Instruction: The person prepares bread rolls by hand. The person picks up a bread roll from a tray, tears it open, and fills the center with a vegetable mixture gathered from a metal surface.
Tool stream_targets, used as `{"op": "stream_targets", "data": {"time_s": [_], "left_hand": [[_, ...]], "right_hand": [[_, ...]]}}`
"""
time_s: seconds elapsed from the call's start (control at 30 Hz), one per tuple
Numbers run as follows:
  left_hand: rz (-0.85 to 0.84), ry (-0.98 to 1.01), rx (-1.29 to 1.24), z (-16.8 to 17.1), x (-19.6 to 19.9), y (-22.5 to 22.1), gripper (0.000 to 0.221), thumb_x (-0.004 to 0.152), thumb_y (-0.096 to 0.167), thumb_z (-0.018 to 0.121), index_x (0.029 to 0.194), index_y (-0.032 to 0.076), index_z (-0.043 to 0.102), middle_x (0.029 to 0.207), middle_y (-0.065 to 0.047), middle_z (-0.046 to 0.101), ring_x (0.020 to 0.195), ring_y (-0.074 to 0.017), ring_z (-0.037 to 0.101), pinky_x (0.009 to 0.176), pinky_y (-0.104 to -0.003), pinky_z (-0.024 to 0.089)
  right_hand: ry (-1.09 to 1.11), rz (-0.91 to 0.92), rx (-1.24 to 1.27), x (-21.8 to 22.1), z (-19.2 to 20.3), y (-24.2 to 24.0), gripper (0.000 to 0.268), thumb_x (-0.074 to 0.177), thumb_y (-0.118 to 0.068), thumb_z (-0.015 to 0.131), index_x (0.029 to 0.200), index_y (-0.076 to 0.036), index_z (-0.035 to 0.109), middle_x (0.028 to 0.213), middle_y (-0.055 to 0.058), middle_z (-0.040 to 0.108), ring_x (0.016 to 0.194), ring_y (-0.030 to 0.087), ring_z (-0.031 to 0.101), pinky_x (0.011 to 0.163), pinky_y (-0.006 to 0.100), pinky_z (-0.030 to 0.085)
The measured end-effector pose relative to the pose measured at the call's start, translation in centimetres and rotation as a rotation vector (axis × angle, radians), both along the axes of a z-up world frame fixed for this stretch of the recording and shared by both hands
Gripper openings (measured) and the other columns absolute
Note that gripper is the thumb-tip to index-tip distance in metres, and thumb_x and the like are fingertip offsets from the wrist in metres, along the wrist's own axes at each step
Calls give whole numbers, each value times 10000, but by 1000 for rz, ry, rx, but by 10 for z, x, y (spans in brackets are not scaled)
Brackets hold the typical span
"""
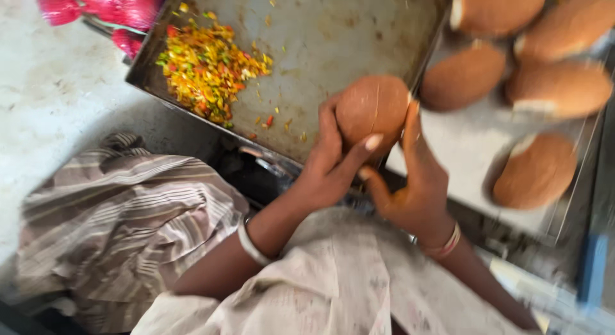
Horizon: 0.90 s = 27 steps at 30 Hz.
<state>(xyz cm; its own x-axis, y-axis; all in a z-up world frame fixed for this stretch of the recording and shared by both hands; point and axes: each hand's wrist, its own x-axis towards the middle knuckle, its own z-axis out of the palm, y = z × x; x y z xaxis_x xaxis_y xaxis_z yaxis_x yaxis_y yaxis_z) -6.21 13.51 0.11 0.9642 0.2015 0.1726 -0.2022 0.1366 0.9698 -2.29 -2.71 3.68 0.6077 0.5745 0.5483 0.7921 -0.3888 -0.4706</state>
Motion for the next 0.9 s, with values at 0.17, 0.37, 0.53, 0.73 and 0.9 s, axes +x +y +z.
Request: {"op": "stream_targets", "data": {"time_s": [0.17,0.37,0.53,0.73,0.9], "left_hand": [[95,-69,-50,-2,-10,-14,575,1090,229,563,1511,-19,260,1449,-159,491,1375,-183,482,1180,-335,418],[176,-34,-219,-21,-21,-23,536,1092,258,559,1483,-20,323,1391,-112,509,1301,-143,480,1130,-302,422],[157,10,-263,-19,-31,-13,504,1102,303,537,1462,7,345,1385,-100,523,1306,-122,479,1134,-290,414],[61,-49,-429,-15,-28,29,529,1109,305,548,1531,29,389,1448,-65,539,1371,-132,485,1186,-309,394],[-68,-8,-790,-18,-34,75,581,1094,255,558,1598,32,371,1466,-97,550,1364,-210,508,1163,-371,401]], "right_hand": [[123,90,-33,7,11,-1,988,807,-222,866,1549,111,307,1365,291,620,1180,360,697,943,385,580],[219,197,-19,11,2,-1,896,861,-136,832,1586,51,340,1310,266,689,1141,308,743,926,349,604],[448,277,-29,13,12,7,802,901,-42,704,1601,40,322,1211,188,725,1060,209,752,891,311,608],[885,345,168,17,17,42,764,934,56,604,1628,7,287,1400,128,629,1242,154,616,1014,290,513],[942,365,191,22,10,82,718,951,56,598,1615,20,327,1530,138,532,1369,189,537,1125,339,444]]}}
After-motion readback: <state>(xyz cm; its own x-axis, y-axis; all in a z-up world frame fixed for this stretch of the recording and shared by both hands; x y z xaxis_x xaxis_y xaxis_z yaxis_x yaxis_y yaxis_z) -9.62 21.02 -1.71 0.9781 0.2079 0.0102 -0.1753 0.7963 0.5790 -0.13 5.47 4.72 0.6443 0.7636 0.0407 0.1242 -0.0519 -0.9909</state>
